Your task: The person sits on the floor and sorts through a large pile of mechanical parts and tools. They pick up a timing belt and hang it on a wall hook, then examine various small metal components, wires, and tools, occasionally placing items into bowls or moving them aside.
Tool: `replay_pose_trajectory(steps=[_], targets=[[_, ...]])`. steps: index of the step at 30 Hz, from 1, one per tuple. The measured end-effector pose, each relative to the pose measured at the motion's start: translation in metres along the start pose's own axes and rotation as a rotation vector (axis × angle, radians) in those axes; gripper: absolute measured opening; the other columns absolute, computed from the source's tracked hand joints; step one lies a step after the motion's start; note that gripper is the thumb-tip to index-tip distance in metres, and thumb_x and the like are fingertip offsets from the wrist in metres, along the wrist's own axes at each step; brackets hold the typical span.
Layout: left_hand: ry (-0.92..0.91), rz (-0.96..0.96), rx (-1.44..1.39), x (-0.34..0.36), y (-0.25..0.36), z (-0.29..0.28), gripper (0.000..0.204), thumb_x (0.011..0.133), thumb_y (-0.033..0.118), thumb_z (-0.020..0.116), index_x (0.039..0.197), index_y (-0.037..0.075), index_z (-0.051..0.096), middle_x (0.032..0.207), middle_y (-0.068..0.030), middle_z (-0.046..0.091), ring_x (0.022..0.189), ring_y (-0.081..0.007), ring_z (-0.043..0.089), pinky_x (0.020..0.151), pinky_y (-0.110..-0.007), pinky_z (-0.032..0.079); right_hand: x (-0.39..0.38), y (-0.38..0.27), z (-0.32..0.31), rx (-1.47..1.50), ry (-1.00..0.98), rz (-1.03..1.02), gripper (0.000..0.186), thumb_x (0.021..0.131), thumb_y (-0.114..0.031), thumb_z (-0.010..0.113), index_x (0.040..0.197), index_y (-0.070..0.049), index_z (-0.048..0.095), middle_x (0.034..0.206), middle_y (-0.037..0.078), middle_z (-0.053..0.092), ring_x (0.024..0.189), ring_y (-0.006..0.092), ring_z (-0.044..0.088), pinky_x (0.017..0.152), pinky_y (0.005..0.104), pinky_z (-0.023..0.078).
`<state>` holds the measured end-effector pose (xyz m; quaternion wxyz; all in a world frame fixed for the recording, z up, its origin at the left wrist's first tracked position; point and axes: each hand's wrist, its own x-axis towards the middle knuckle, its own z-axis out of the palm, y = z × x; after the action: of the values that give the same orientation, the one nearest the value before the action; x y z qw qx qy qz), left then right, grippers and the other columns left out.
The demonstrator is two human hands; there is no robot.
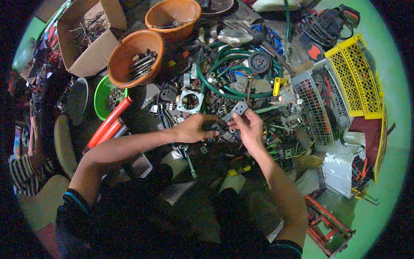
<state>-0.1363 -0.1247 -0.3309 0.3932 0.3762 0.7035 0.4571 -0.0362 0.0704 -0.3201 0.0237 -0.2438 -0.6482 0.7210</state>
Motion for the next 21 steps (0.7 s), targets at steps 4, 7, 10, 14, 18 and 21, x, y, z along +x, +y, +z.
replay_pose_trajectory(steps=[4,7,10,14,18,21], targets=[[0.117,-0.171,-0.492,-0.014,0.013,0.006,0.047,0.089,-0.001,0.062,0.132,-0.008,0.044,0.096,-0.0113,0.065,0.077,-0.0159,0.065,0.066,-0.028,0.057,-0.015,-0.018,0.008,0.123,-0.040,-0.045,0.020,0.093,0.000,0.055,0.113,0.002,0.054,0.099,0.012,0.065,0.083,0.0217,0.069,0.068,0.0316,0.058],[0.203,-0.105,-0.376,-0.013,0.024,0.005,0.055,0.088,-0.003,0.062,0.137,-0.007,0.040,0.088,-0.0097,0.068,0.075,-0.0115,0.063,0.067,-0.027,0.053,-0.023,-0.016,0.000,0.072,-0.036,-0.075,0.026,0.088,0.005,0.057,0.114,0.002,0.053,0.103,0.013,0.065,0.088,0.0217,0.068,0.071,0.0319,0.058],[0.340,0.010,-0.176,-0.011,0.026,0.011,0.062,0.086,-0.005,0.062,0.143,0.000,0.037,0.089,-0.0119,0.072,0.077,-0.0135,0.066,0.073,-0.031,0.053,-0.030,-0.032,-0.010,-0.116,-0.077,-0.116,0.031,0.084,0.003,0.064,0.114,0.003,0.054,0.105,0.012,0.064,0.096,0.0201,0.065,0.081,0.0310,0.055],[0.413,0.365,0.243,-0.011,0.000,0.006,0.052,0.079,0.000,0.065,0.130,0.004,0.053,0.089,-0.0205,0.069,0.080,-0.0319,0.069,0.071,-0.039,0.054,-0.034,-0.051,-0.007,-0.225,-0.197,-0.104,0.038,0.083,-0.002,0.069,0.117,0.003,0.054,0.106,0.010,0.065,0.102,0.0181,0.062,0.091,0.0298,0.047],[0.285,0.436,0.163,-0.003,0.010,-0.003,0.058,0.072,-0.002,0.062,0.128,0.004,0.054,0.089,-0.0218,0.066,0.076,-0.0394,0.064,0.067,-0.046,0.051,-0.032,-0.036,-0.017,-0.474,-0.134,-0.155,0.035,0.087,-0.003,0.064,0.120,0.005,0.054,0.105,0.011,0.066,0.098,0.0155,0.062,0.088,0.0302,0.048],[0.262,0.486,0.108,-0.007,0.009,-0.008,0.062,0.071,-0.006,0.057,0.133,0.001,0.050,0.096,-0.0253,0.066,0.070,-0.0392,0.063,0.065,-0.045,0.052,-0.032,-0.054,-0.002,-0.596,-0.186,-0.124,0.035,0.089,-0.002,0.060,0.123,0.007,0.054,0.103,0.015,0.067,0.095,0.0192,0.064,0.086,0.0316,0.049]])
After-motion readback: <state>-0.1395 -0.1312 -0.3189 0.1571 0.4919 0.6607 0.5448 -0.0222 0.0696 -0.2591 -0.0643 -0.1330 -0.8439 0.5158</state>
